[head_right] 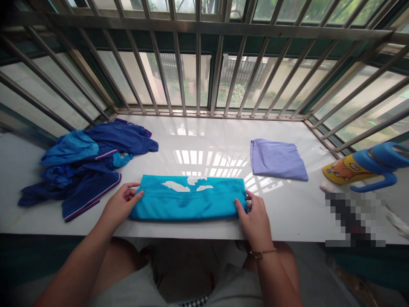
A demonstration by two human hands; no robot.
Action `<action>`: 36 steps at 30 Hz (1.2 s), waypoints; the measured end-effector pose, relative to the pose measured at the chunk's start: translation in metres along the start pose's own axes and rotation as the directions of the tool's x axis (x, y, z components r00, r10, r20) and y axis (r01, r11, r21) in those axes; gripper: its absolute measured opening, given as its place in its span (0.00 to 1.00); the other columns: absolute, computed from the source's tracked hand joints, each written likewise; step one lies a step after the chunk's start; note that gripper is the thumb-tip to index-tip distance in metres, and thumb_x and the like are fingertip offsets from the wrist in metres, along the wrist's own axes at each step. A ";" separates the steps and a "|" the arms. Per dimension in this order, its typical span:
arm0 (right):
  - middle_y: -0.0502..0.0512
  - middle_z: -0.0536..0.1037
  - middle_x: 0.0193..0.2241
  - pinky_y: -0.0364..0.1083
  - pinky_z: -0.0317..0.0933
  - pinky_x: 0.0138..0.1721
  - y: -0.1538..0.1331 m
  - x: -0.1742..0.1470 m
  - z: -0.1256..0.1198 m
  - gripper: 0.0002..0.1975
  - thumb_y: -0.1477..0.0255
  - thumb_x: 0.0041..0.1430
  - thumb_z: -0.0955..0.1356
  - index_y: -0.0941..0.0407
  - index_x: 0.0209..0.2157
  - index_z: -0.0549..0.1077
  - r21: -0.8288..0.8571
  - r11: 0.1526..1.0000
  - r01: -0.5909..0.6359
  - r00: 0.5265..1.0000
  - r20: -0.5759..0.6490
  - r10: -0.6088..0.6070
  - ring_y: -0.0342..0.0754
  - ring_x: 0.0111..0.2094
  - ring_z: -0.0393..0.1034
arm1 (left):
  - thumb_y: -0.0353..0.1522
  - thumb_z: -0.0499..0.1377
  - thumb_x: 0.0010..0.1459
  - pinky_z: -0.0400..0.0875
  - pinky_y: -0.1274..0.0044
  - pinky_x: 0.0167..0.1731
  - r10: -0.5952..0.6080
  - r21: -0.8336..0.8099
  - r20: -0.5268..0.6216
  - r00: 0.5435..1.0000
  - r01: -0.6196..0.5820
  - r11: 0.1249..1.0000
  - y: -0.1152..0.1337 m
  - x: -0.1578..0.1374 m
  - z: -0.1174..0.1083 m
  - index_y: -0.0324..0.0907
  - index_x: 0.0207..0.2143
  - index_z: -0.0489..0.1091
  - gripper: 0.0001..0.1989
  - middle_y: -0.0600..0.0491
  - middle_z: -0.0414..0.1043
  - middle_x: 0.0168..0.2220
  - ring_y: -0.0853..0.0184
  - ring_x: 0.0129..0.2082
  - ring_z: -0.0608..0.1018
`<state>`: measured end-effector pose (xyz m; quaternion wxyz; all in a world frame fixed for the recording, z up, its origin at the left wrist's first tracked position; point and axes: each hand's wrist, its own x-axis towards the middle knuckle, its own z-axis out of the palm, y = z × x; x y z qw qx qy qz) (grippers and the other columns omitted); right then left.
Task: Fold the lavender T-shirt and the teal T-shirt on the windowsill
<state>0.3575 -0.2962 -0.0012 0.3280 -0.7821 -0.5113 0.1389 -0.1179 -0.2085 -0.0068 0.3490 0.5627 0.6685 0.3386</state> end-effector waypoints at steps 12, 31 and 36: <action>0.55 0.78 0.28 0.48 0.53 0.28 0.005 -0.011 -0.014 0.20 0.51 0.68 0.63 0.51 0.33 0.72 -0.271 0.952 -0.141 0.984 0.071 0.166 0.51 0.27 0.69 | 0.49 0.60 0.64 0.69 0.73 0.32 0.107 0.331 -0.092 0.990 -0.071 0.941 0.009 -0.008 0.004 0.46 0.48 0.77 0.19 0.55 0.76 0.32 0.63 0.28 0.76; 0.65 0.59 0.77 0.73 0.50 0.72 0.014 -0.064 0.032 0.38 0.57 0.80 0.60 0.53 0.81 0.44 -0.433 0.700 0.568 0.822 0.251 -0.512 0.67 0.77 0.52 | 0.44 0.53 0.76 0.60 0.53 0.73 0.581 0.672 0.263 0.770 -0.579 0.463 -0.015 -0.100 0.058 0.45 0.83 0.39 0.41 0.40 0.52 0.79 0.44 0.77 0.62; 0.65 0.60 0.77 0.72 0.54 0.71 0.016 -0.061 0.021 0.33 0.59 0.81 0.56 0.55 0.80 0.49 -0.477 0.729 0.490 0.871 0.239 -0.429 0.66 0.77 0.53 | 0.46 0.50 0.77 0.62 0.50 0.71 0.520 0.714 0.159 0.839 -0.462 0.526 -0.025 -0.097 0.048 0.43 0.83 0.37 0.41 0.38 0.53 0.79 0.42 0.76 0.63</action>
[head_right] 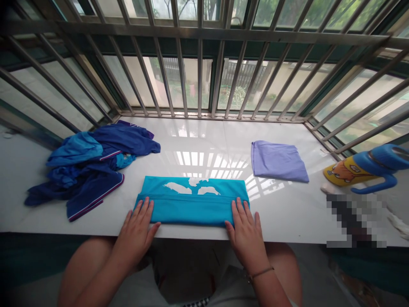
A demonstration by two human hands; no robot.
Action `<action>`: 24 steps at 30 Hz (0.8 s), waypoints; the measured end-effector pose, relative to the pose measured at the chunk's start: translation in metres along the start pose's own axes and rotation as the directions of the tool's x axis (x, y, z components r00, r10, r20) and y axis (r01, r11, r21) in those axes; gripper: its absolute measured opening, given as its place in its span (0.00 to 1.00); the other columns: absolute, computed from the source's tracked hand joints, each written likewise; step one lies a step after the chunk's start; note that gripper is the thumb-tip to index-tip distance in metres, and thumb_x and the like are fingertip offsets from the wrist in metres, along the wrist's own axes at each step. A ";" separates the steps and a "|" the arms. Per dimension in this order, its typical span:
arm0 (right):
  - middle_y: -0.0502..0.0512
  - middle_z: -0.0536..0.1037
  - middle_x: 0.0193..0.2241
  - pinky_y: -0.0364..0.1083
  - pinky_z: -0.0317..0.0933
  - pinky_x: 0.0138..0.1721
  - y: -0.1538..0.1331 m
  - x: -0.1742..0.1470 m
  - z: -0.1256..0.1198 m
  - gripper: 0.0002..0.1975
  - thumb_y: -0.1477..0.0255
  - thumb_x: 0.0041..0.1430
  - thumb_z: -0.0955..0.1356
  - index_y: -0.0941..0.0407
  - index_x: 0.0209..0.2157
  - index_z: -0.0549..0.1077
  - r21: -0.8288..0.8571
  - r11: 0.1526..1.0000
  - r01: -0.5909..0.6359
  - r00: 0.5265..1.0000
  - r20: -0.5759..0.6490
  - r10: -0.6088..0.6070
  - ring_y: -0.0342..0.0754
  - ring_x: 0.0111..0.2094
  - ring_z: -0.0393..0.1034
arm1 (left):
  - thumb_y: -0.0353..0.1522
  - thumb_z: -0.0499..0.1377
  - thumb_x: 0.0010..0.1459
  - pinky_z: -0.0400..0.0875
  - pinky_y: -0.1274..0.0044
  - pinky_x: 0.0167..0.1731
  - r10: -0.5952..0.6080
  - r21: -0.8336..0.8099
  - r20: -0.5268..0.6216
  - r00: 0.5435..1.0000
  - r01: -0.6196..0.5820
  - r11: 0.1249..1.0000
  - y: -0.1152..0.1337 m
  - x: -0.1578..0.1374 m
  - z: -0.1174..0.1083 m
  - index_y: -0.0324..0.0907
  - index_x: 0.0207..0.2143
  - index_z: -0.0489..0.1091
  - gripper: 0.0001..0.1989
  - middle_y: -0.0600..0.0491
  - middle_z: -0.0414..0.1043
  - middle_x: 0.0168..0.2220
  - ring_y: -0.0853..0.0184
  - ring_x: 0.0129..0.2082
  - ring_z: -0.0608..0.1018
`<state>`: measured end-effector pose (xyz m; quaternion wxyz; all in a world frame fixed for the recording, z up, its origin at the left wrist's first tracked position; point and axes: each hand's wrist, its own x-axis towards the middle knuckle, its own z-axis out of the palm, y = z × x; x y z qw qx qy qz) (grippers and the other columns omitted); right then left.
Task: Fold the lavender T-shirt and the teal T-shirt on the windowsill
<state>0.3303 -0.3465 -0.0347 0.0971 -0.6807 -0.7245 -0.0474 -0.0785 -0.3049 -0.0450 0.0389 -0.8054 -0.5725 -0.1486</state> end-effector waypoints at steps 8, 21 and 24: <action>0.77 0.78 0.54 0.58 0.68 0.47 -0.015 0.034 -0.027 0.33 0.52 0.76 0.61 0.66 0.64 0.70 -0.083 0.859 -0.505 0.856 0.081 0.511 0.69 0.53 0.75 | 0.46 0.47 0.78 0.65 0.48 0.69 -0.118 -0.007 0.027 0.993 0.118 0.993 -0.020 -0.001 0.001 0.41 0.81 0.48 0.36 0.38 0.55 0.78 0.42 0.76 0.64; 0.66 0.82 0.40 0.49 0.60 0.36 0.040 0.101 -0.057 0.22 0.56 0.72 0.64 0.59 0.52 0.76 0.136 0.672 -0.728 0.681 0.262 0.684 0.61 0.40 0.76 | 0.41 0.55 0.77 0.65 0.53 0.72 0.082 -0.341 0.056 0.995 -0.058 0.938 -0.031 0.041 -0.017 0.47 0.69 0.70 0.23 0.44 0.70 0.71 0.51 0.71 0.72; 0.64 0.83 0.40 0.49 0.58 0.36 0.031 0.123 -0.073 0.21 0.57 0.69 0.68 0.57 0.53 0.77 0.177 0.702 -0.690 0.724 0.141 0.676 0.59 0.38 0.75 | 0.40 0.56 0.76 0.66 0.53 0.71 0.160 -0.375 0.070 0.985 -0.122 0.919 -0.035 0.057 -0.018 0.49 0.66 0.74 0.20 0.46 0.72 0.69 0.51 0.68 0.74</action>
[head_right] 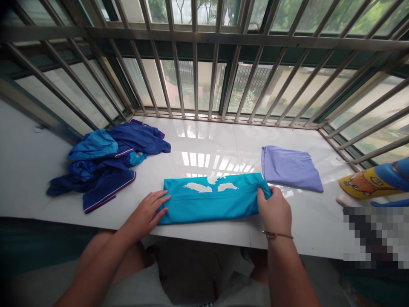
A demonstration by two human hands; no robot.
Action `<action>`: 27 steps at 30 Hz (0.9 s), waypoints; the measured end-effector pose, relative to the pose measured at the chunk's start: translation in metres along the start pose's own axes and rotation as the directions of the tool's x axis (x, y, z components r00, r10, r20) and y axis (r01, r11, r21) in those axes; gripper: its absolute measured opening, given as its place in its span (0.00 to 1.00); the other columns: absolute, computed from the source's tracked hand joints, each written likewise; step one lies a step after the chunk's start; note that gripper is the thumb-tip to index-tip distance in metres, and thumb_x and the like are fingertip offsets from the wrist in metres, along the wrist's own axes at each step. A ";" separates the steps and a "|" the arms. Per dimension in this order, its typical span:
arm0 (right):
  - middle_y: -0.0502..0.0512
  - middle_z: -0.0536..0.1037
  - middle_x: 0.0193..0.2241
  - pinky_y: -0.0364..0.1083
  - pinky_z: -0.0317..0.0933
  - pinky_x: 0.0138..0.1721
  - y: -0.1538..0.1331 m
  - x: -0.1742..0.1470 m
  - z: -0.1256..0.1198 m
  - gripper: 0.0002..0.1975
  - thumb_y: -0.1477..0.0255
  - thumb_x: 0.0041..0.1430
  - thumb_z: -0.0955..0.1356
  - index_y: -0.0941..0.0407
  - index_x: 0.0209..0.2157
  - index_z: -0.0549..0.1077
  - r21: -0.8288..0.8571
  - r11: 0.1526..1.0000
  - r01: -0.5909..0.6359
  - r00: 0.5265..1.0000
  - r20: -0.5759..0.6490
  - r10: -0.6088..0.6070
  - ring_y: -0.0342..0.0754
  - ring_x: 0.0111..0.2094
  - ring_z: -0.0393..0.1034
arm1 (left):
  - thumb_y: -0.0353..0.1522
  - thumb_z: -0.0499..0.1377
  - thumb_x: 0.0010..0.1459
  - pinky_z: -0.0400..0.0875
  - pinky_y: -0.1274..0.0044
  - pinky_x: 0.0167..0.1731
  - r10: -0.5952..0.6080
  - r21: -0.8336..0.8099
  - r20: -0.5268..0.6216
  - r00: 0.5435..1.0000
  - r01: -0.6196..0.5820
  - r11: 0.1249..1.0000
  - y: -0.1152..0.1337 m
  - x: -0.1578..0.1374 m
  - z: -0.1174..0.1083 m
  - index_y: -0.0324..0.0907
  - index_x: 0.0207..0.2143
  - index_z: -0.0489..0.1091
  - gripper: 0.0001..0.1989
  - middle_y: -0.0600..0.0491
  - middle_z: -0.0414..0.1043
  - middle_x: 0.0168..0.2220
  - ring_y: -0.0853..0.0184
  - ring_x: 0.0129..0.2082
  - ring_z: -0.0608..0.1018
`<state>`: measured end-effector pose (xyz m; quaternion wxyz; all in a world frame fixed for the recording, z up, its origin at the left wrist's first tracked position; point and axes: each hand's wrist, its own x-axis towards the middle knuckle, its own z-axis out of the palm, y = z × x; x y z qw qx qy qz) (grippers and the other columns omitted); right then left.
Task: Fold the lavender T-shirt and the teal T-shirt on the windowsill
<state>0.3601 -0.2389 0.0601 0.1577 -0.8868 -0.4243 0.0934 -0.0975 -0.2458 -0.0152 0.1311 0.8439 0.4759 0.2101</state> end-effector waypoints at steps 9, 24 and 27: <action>0.60 0.82 0.41 0.48 0.60 0.40 -0.142 -0.093 0.019 0.09 0.71 0.74 0.66 0.56 0.48 0.78 0.021 0.668 0.744 0.663 -0.155 -0.733 0.53 0.39 0.74 | 0.39 0.65 0.70 0.76 0.59 0.62 0.013 -0.192 -0.101 0.995 -0.032 0.981 -0.042 0.040 -0.012 0.50 0.52 0.83 0.12 0.45 0.79 0.60 0.54 0.60 0.79; 0.56 0.80 0.39 0.50 0.58 0.41 -0.189 -0.184 0.102 0.06 0.74 0.76 0.67 0.54 0.43 0.77 0.157 0.503 0.850 0.511 -0.011 -0.860 0.52 0.40 0.73 | 0.32 0.65 0.63 0.77 0.61 0.58 -0.107 -0.272 -0.127 0.986 0.069 0.960 -0.055 0.046 -0.001 0.47 0.42 0.84 0.08 0.47 0.82 0.51 0.56 0.54 0.81; 0.56 0.80 0.41 0.51 0.58 0.46 -0.186 -0.180 0.094 0.08 0.72 0.78 0.65 0.53 0.46 0.77 0.199 0.454 0.868 0.479 -0.097 -0.872 0.53 0.43 0.72 | 0.31 0.64 0.62 0.76 0.61 0.59 -0.103 -0.268 -0.114 0.988 0.069 0.961 -0.056 0.046 0.000 0.47 0.42 0.84 0.09 0.47 0.82 0.52 0.55 0.54 0.81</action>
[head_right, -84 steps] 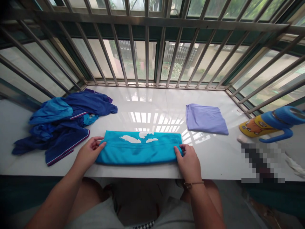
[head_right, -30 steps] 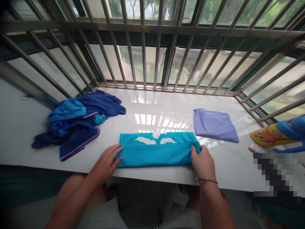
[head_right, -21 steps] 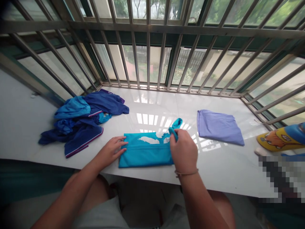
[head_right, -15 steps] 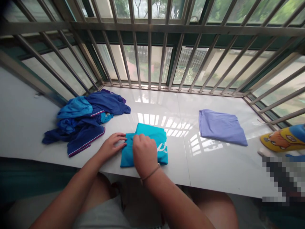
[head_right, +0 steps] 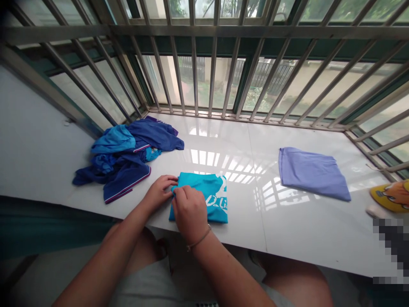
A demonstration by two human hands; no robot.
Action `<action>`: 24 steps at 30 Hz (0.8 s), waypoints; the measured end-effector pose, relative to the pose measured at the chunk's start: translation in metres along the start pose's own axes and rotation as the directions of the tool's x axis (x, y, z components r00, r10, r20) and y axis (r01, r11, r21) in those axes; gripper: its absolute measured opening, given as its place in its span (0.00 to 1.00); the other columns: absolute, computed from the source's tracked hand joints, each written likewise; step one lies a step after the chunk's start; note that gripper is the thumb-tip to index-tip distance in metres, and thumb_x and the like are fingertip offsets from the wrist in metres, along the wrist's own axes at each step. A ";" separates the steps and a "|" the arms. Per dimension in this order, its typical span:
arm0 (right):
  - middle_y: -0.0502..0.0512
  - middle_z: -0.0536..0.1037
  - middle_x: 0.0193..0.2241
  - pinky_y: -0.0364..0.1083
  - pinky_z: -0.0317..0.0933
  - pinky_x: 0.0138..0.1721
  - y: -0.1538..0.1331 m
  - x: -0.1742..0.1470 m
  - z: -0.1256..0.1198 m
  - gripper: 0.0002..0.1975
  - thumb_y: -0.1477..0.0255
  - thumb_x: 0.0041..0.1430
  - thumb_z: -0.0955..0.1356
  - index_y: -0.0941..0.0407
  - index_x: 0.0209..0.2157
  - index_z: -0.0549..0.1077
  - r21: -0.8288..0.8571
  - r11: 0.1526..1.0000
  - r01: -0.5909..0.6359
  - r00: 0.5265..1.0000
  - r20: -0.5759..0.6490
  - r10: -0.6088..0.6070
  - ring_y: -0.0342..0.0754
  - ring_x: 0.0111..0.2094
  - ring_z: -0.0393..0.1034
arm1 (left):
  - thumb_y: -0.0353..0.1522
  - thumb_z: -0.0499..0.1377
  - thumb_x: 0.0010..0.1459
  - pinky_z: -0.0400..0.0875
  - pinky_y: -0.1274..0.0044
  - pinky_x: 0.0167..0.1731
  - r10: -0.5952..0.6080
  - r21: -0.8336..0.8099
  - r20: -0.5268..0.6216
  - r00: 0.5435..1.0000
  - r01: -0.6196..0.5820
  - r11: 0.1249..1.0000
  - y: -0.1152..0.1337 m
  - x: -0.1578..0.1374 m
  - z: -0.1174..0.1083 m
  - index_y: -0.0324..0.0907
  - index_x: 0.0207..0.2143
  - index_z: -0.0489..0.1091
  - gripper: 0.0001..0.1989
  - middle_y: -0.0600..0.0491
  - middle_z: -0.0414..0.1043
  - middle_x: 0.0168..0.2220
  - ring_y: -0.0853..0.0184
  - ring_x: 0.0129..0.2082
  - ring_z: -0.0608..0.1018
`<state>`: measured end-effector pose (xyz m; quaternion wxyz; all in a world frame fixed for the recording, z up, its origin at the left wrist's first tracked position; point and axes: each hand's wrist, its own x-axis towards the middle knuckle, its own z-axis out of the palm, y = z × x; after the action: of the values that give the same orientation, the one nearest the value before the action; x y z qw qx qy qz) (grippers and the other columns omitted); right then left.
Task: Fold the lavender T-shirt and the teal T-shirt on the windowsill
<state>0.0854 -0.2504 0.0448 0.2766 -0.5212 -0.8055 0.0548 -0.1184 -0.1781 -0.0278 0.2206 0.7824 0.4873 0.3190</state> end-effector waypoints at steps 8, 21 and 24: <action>0.56 0.80 0.40 0.56 0.61 0.53 -0.007 -0.029 0.037 0.03 0.74 0.73 0.69 0.53 0.42 0.76 -0.057 0.979 0.195 0.959 0.221 -0.178 0.56 0.44 0.70 | 0.28 0.62 0.60 0.77 0.61 0.57 -0.005 0.027 -0.024 1.000 0.005 1.000 0.002 0.000 0.001 0.46 0.41 0.83 0.10 0.46 0.82 0.51 0.55 0.53 0.81; 0.57 0.82 0.43 0.56 0.63 0.55 0.006 -0.065 0.004 0.09 0.65 0.77 0.66 0.52 0.49 0.77 0.124 0.982 0.143 0.984 0.093 -0.155 0.55 0.46 0.73 | 0.45 0.55 0.71 0.69 0.73 0.34 -0.478 0.065 -0.277 0.834 0.512 0.856 0.047 -0.038 -0.013 0.46 0.32 0.75 0.19 0.55 0.77 0.27 0.64 0.29 0.77; 0.55 0.79 0.35 0.51 0.63 0.43 0.003 -0.046 0.000 0.11 0.65 0.79 0.64 0.53 0.40 0.74 0.052 0.998 -0.026 0.985 0.170 0.017 0.54 0.39 0.73 | 0.52 0.58 0.67 0.69 0.74 0.33 -0.609 -0.022 -0.136 0.781 0.613 0.790 0.058 -0.056 -0.016 0.48 0.32 0.78 0.21 0.56 0.79 0.26 0.63 0.28 0.79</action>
<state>0.1023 -0.2888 0.0260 0.2206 -0.5157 -0.8186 0.1237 -0.1118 -0.2531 0.0059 0.2690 0.5613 0.7320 0.2771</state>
